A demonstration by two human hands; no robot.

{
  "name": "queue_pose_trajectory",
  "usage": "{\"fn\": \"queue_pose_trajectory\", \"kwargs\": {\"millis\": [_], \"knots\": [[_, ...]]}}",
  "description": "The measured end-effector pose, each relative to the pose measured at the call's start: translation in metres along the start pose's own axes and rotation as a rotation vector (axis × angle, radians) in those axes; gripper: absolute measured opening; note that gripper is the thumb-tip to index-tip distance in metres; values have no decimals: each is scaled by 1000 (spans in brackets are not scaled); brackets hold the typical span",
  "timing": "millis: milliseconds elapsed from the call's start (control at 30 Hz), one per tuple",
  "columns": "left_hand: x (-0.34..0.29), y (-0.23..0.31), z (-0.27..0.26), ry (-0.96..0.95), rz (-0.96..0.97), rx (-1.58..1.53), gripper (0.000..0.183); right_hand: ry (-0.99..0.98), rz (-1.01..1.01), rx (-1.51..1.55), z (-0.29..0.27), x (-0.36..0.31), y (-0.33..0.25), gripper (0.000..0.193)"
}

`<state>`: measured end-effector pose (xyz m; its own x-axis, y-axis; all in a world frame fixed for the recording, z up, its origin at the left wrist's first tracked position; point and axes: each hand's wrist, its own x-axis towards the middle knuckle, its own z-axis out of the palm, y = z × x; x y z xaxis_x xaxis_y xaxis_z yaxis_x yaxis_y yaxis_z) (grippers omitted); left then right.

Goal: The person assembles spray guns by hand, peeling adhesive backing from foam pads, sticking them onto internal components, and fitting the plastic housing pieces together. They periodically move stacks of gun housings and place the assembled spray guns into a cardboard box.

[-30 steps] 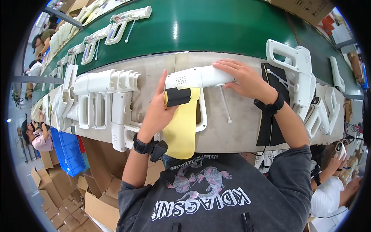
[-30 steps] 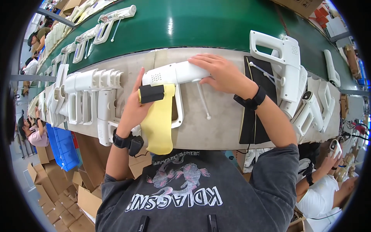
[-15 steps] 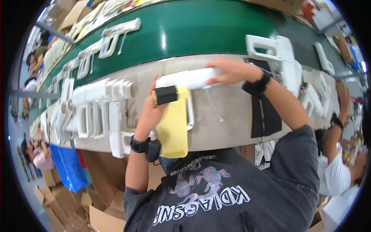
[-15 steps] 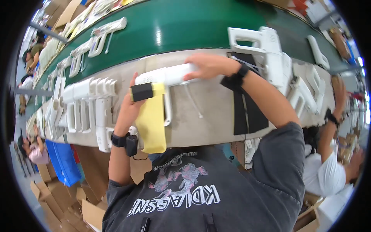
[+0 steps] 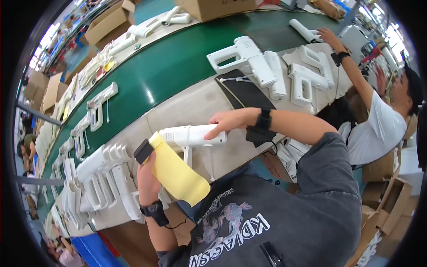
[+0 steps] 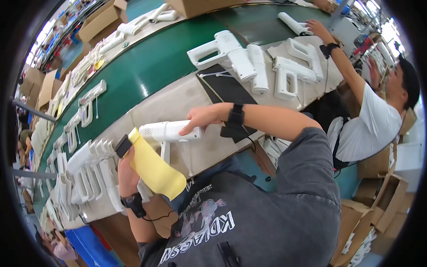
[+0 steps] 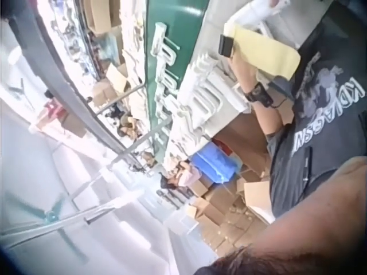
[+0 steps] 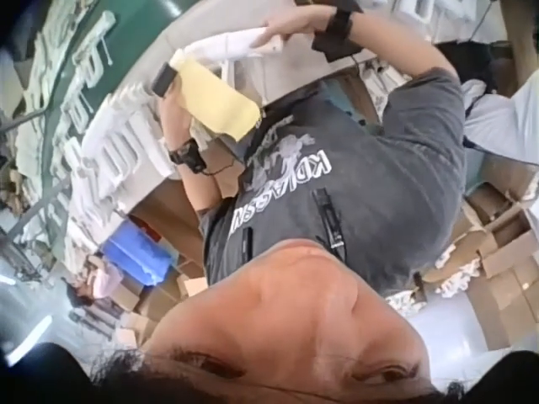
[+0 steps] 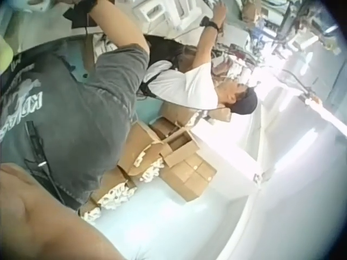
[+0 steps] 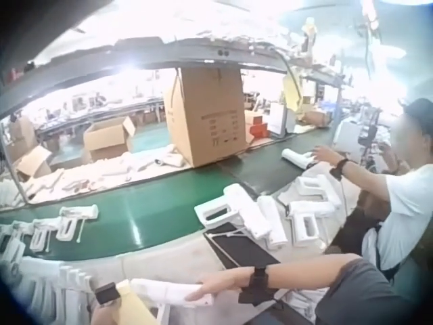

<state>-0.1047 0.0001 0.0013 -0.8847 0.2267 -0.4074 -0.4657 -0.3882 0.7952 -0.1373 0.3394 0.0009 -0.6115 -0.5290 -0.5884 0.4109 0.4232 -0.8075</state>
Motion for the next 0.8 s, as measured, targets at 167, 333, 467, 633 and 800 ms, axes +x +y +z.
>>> {"fn": "queue_pose_trajectory", "kwargs": {"millis": [167, 333, 467, 633, 800], "knots": [[-37, 24, 36, -154, 121, -79, 45, 313, -159, 256, -5, -98, 22, 67], [-85, 21, -13, -43, 304, -49, 47, 564, -539, 798, -39, -203, 74, 53], [-90, 2, 7, 169, 257, -62, 28, 1147, -675, 871, -81, -239, 114, 49], [-80, -33, 31, 121, 139, 32, 31, 1571, -338, 708, -165, -263, 213, 62], [-90, -43, 25, 109, 146, 109, 34, 1548, -137, 639, -168, -244, 197, 69]]}}
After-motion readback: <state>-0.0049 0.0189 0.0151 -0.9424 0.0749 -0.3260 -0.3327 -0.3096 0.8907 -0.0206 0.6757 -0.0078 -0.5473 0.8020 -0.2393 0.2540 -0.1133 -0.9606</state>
